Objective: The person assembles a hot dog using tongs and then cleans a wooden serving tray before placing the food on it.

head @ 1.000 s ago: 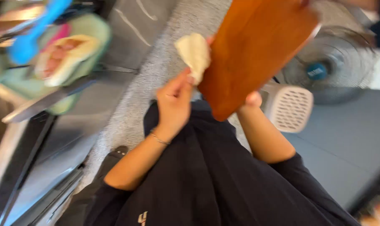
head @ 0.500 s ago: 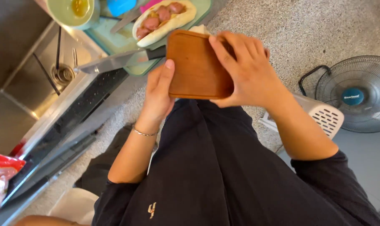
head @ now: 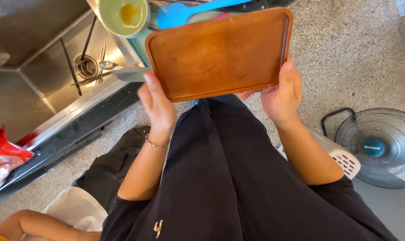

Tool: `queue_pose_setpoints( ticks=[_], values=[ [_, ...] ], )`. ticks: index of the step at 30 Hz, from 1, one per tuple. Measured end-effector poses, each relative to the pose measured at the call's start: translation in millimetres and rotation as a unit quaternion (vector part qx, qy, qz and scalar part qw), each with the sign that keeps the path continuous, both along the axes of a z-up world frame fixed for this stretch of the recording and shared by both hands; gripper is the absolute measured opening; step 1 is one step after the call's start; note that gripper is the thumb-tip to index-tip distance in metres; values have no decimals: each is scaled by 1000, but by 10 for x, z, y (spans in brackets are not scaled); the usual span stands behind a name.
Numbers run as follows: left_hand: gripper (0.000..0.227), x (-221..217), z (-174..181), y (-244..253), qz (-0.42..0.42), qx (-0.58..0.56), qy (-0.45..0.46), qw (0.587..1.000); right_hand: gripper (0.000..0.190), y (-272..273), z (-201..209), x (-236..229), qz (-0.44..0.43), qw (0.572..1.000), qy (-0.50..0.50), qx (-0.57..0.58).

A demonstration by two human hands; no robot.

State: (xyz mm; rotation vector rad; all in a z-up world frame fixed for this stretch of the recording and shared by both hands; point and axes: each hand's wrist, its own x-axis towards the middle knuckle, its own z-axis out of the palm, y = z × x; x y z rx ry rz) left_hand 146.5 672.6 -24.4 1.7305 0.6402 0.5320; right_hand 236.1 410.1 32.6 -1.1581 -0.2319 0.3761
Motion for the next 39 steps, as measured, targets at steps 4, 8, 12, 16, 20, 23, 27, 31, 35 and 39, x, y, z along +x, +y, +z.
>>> queue_pose_setpoints(
  ticks=[4, 8, 12, 16, 20, 23, 27, 31, 35, 39],
  values=[
    [43, 287, 499, 147, -12, -44, -60, 997, 59, -38, 84, 217, -17, 998, 55, -5],
    [14, 533, 961, 239, -80, 136, -51, 986, 58, -164, -64, 338, -29, 999, 24, -38],
    [37, 845, 1186, -41, -364, 491, -29, 791, 58, -281, -188, 411, -56, 997, 50, -25],
    [41, 913, 1188, -192, -403, 512, -116, 749, 58, -442, -220, 530, -107, 990, 90, 2],
    [30, 953, 1090, 40, -431, 557, -184, 686, 60, -550, -233, 569, -90, 992, 82, -36],
    [27, 958, 1116, 205, -473, 566, -235, 632, 59, -542, -185, 446, -109, 988, 101, -44],
    [31, 1084, 1153, 286, -518, 464, -235, 679, 57, -341, -32, 350, -122, 987, 91, -56],
    [27, 1053, 1165, 318, -556, 365, -230, 711, 56, -62, -31, 43, -154, 983, 95, -31],
    [31, 780, 1141, 499, -488, 307, -214, 789, 55, 147, -42, -397, -214, 973, 85, -17],
    [74, 618, 824, 576, -421, -214, -72, 879, 58, 346, 67, -847, -278, 958, 60, -34]
  ],
)
